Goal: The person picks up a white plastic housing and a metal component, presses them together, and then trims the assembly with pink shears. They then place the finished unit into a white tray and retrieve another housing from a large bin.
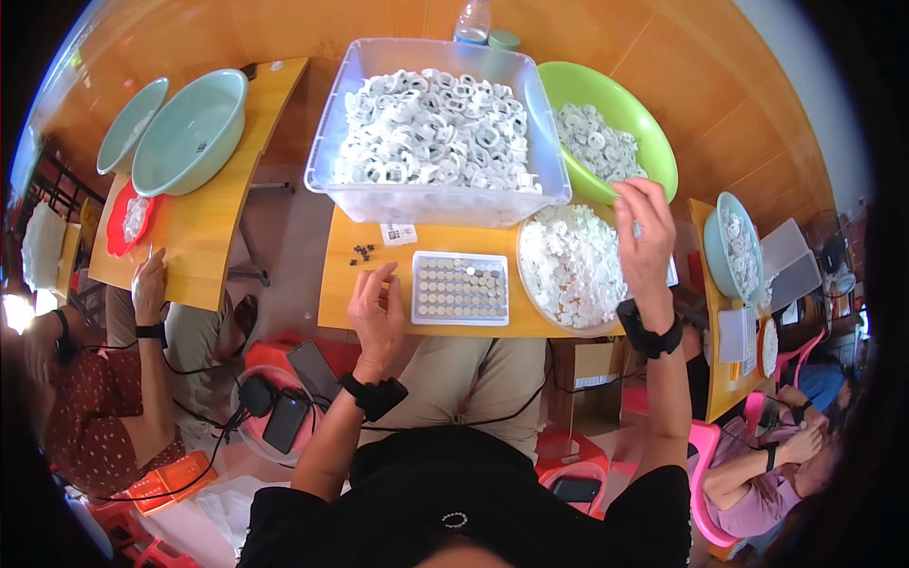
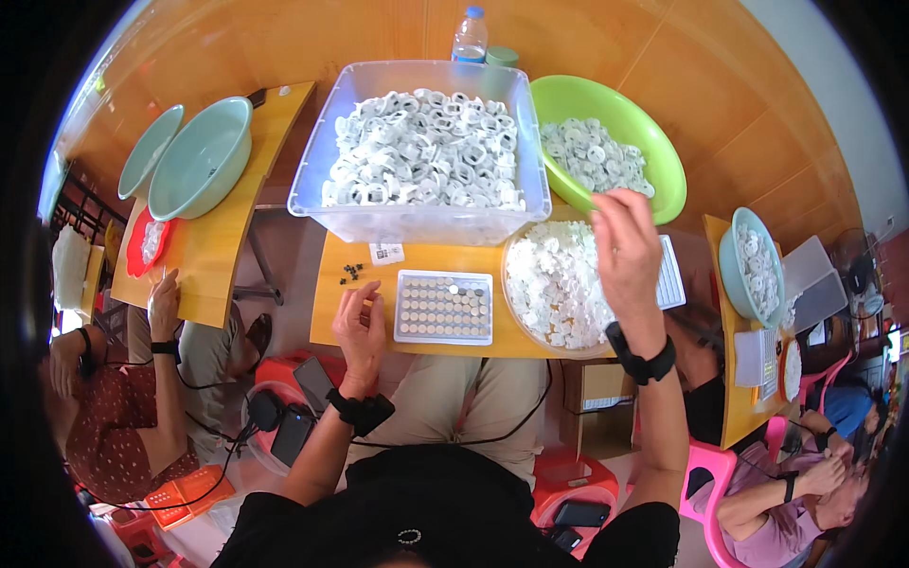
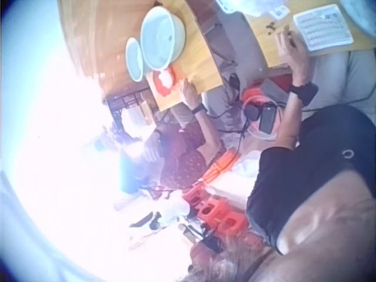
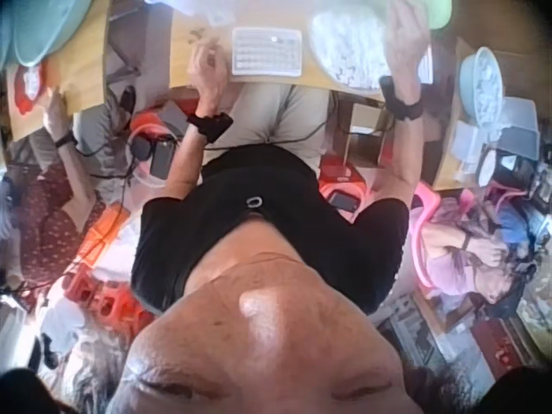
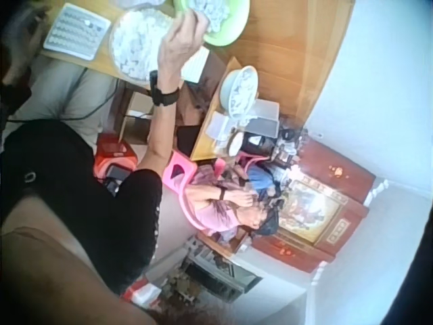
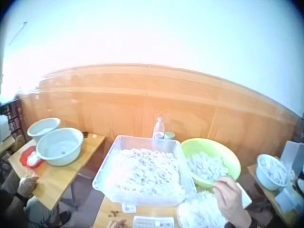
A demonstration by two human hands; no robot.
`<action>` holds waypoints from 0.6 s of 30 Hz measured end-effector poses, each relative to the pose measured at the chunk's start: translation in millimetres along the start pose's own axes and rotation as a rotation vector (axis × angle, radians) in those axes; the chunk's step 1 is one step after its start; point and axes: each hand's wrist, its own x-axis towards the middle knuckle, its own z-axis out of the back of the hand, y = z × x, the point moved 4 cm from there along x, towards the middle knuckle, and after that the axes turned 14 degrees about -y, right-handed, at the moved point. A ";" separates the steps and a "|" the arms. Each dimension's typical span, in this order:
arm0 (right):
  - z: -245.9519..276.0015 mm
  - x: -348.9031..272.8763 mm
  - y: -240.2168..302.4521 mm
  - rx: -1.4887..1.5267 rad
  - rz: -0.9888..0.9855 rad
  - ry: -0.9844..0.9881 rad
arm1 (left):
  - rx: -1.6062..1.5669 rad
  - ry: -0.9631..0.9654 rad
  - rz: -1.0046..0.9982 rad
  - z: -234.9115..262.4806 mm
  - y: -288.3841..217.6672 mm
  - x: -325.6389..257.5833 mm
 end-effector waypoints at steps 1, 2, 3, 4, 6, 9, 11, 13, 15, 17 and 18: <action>-12.1 6.8 17.1 0.106 0.000 0.056 | -0.006 -0.011 0.001 0.9 -0.2 -0.5; -25.1 12.6 31.4 0.214 -0.002 0.111 | -0.013 0.003 0.008 1.1 -0.9 -0.4; -41.0 17.2 41.7 0.253 0.001 0.193 | -0.018 0.016 0.014 1.4 -1.3 -0.4; -61.2 20.8 52.2 0.298 0.004 0.281 | -0.025 0.000 0.020 3.4 1.5 -1.2; -95.8 26.0 64.2 0.415 -0.200 0.514 | -0.048 0.000 0.023 2.2 1.8 -1.5; -153.8 25.3 64.2 0.316 -0.092 0.697 | -0.062 -0.002 0.031 4.8 2.8 -0.7; -176.6 22.9 56.0 0.276 -0.004 0.777 | -0.071 -0.003 0.027 4.0 1.7 0.0; -186.9 21.6 53.0 0.237 0.085 0.862 | -0.088 0.020 0.047 2.7 3.1 -0.9; -190.5 22.6 52.7 0.232 0.073 0.921 | -0.092 0.006 0.055 4.5 3.5 -0.8; -190.4 24.1 56.6 0.252 0.015 0.938 | -0.095 0.005 0.031 5.8 2.8 -0.6; -191.1 23.5 54.7 0.269 -0.006 0.940 | -0.098 -0.001 0.032 6.5 2.6 -0.4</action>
